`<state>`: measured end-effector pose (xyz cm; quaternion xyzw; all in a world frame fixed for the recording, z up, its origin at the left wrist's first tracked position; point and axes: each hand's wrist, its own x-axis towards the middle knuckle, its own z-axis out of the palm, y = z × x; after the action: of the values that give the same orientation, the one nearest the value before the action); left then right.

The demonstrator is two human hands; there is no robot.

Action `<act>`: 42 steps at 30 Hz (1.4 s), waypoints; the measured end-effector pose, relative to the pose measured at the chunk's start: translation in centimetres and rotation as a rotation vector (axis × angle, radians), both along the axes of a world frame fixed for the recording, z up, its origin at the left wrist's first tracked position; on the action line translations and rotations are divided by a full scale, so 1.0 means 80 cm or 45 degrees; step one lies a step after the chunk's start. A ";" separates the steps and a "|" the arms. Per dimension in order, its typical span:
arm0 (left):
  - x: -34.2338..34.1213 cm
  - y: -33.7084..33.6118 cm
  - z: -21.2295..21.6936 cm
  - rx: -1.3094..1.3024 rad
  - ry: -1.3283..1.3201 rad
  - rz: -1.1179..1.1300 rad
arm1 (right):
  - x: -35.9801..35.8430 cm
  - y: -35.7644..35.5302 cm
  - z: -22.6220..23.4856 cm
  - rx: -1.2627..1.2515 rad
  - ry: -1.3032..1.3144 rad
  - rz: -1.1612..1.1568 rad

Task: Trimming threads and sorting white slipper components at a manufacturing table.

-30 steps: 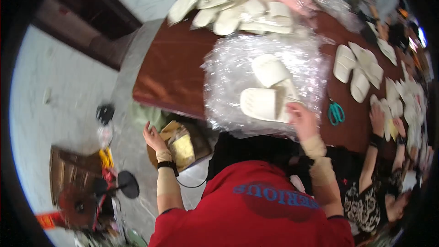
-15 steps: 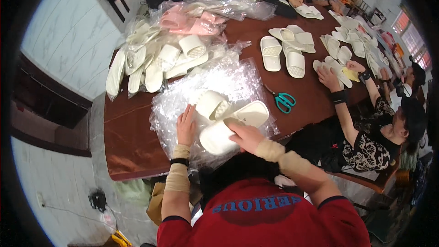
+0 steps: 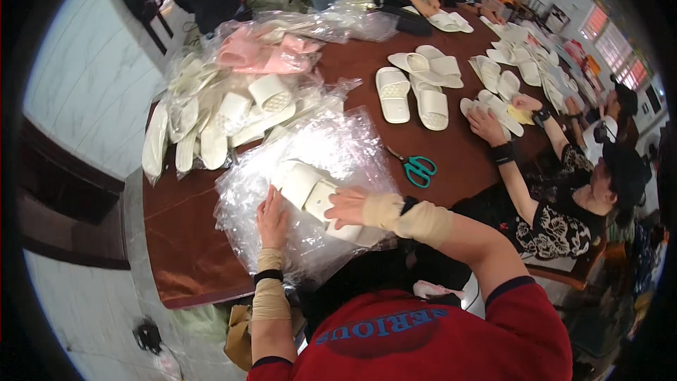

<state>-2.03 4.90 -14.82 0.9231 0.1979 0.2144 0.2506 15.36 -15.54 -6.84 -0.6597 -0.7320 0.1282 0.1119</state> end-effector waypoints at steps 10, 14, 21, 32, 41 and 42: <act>0.012 -0.001 -0.005 -0.053 0.022 -0.074 | 0.034 0.017 -0.021 0.196 0.176 -0.113; 0.006 -0.005 -0.001 -0.563 -0.195 0.012 | 0.044 -0.023 0.062 0.181 0.197 -0.119; 0.006 -0.012 0.015 -0.101 -0.100 -0.087 | 0.185 -0.121 0.157 0.533 -0.244 -0.579; -0.003 -0.038 0.094 0.405 0.253 -0.077 | 0.025 -0.018 -0.035 0.256 -0.155 -0.736; -0.051 0.116 0.110 -0.405 0.182 0.196 | 0.005 -0.013 -0.076 0.075 0.051 -0.755; -0.012 0.114 0.154 -0.291 0.170 0.245 | 0.008 -0.018 -0.078 0.072 0.041 -0.774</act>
<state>-2.98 14.05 -2.47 0.8776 0.3246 0.1518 0.3185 16.02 -16.99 -13.07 -0.8429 -0.5026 0.0787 0.1751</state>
